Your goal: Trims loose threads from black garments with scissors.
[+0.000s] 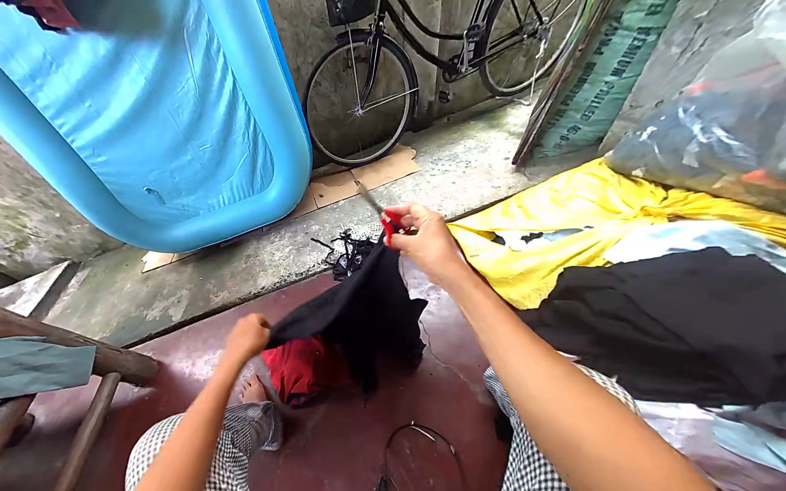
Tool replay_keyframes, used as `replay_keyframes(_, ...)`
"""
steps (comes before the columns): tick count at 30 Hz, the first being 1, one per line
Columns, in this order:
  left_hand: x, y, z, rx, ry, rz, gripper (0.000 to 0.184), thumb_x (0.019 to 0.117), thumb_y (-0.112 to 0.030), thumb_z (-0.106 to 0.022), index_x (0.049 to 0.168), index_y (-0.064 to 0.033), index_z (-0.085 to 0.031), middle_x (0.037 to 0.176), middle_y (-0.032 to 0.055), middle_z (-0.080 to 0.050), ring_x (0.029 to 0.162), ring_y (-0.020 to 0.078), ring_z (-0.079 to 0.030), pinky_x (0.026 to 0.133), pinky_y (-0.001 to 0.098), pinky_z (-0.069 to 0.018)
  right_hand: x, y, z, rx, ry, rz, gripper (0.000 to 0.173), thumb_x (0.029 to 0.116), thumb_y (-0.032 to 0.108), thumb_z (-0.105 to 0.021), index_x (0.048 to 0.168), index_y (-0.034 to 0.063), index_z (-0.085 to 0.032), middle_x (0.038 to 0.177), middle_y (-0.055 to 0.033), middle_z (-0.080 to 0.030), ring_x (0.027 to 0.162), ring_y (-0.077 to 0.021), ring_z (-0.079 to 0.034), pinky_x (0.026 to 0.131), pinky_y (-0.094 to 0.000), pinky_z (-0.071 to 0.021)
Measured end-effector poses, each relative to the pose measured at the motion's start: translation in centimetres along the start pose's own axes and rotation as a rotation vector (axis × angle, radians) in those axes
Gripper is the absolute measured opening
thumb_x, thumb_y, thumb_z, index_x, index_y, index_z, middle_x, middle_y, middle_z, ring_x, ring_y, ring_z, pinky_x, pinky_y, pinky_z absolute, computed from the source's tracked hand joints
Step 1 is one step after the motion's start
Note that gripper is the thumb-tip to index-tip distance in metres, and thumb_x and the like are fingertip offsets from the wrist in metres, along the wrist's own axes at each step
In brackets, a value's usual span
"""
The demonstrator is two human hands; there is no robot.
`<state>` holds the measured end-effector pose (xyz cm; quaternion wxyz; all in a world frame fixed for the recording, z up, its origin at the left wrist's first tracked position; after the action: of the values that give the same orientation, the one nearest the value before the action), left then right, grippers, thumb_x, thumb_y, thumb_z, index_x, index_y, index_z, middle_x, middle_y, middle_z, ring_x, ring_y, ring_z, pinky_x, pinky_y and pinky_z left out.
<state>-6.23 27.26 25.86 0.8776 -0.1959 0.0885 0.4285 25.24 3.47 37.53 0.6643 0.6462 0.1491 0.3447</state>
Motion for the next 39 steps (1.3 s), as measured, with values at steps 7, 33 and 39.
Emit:
replay_keyframes(7,-7.1,-21.3,-13.9,0.149,-0.077,-0.941,0.031,0.0986,-0.006,-0.057,0.125,-0.0137,-0.071,0.127,0.0085,-0.068,0.123,0.0245,-0.063,0.106,0.0458,-0.0515,-3.1,-0.6,-8.4,-0.105,0.332,0.004,0.044,0.0818,-0.009,-0.069,0.123,0.0072,-0.068,0.109,-0.0118,-0.072,0.096,-0.0240,-0.071,0.084,-0.0473,-0.0590)
replay_keyframes(33,-1.7,-18.9,16.5,-0.715,-0.328,-0.632,0.021,0.1070,-0.020,-0.053,0.110,-0.0040,-0.066,0.090,0.0031,-0.071,0.080,0.0104,-0.070,0.076,0.0336,-0.0607,-3.2,0.5,-3.9,0.327,0.113,-0.200,0.052,0.0949,0.008,-0.069,0.141,0.0010,-0.044,0.106,-0.0169,-0.065,0.088,-0.0250,-0.068,0.076,-0.0418,-0.0592)
replay_keyframes(39,-4.9,-21.1,20.1,-0.899,-0.349,-0.601,0.020,0.1077,-0.024,-0.052,0.112,-0.0087,-0.064,0.091,0.0010,-0.072,0.079,0.0102,-0.071,0.074,0.0312,-0.0620,-6.9,0.9,-7.2,0.409,0.229,-0.251,0.069,0.0872,0.017,-0.080,0.145,0.0089,-0.044,0.124,-0.0150,-0.061,0.103,-0.0280,-0.061,0.079,-0.0464,-0.0541)
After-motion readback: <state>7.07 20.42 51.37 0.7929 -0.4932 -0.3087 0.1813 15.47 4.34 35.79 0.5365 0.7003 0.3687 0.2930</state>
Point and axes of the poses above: each hand's wrist, its own x-axis towards the middle knuckle, its own z-axis out of the back of the hand, y = z × x, the point moved 7 cm from there along x, towards the middle knuckle
